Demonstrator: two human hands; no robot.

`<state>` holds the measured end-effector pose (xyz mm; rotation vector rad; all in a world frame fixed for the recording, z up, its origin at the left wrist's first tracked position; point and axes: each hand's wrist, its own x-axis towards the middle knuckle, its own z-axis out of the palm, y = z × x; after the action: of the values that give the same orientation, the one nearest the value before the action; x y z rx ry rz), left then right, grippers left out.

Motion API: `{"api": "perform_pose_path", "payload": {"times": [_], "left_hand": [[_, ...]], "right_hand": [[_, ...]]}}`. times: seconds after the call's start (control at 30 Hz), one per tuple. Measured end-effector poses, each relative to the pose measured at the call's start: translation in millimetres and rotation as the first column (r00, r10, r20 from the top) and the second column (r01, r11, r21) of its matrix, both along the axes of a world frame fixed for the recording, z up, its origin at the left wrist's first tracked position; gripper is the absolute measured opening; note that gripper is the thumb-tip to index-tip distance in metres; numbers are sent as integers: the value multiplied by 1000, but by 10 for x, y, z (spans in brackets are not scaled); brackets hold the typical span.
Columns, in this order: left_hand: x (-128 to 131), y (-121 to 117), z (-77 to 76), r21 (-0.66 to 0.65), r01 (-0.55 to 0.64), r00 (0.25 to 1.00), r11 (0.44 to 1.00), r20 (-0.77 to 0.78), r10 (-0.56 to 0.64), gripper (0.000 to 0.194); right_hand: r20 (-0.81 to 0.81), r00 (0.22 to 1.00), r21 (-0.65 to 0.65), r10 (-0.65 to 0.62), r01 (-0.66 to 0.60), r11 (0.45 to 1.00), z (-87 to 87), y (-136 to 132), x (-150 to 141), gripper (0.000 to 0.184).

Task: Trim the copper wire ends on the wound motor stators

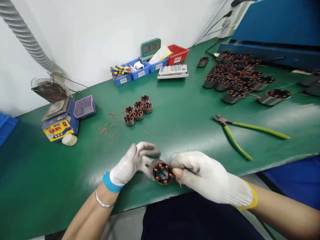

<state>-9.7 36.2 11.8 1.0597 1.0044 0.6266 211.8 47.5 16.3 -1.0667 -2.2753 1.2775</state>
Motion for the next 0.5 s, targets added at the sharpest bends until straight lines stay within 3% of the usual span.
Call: {"api": "perform_pose_path", "payload": {"times": [0.07,0.1,0.13,0.17,0.2,0.27,0.3,0.33,0.4,0.5], "left_hand": [[19,-17,-9,-204,121,992,971,-1,-124,82],[38,-46,-11,-205,156,984,966,-51,-169,80],[61,-87,-11,-123,141,979,982,-132,-157,75],[82,-136,-12,43,82,972,996,-224,-70,67],[99,-188,-17,252,21,952,967,-300,58,58],[115,-271,-46,580,20,896,815,-372,242,40],[118,-293,-71,657,56,884,752,-383,269,37],[120,-299,-100,674,85,887,734,-386,252,39],[134,-271,-154,605,95,912,790,-372,175,52],[172,-203,-172,420,129,957,898,-291,-2,69]], "right_hand": [[-21,1000,46,9,-8,999,27,-6,-1,30],[-23,1000,6,-2,2,1000,25,-1,-8,30],[-34,999,-81,-28,26,996,14,7,-16,29],[-60,996,-202,-63,50,978,-1,15,-23,30],[-98,990,-331,-104,67,941,-14,21,-28,33],[-190,964,-527,-188,61,848,-15,24,-24,42],[-227,951,-569,-211,46,821,4,19,-13,46],[-249,944,-575,-216,35,817,37,10,2,49],[-216,959,-494,-183,54,868,123,-10,36,49],[-31,995,-162,-95,89,983,207,-17,68,40]]}}
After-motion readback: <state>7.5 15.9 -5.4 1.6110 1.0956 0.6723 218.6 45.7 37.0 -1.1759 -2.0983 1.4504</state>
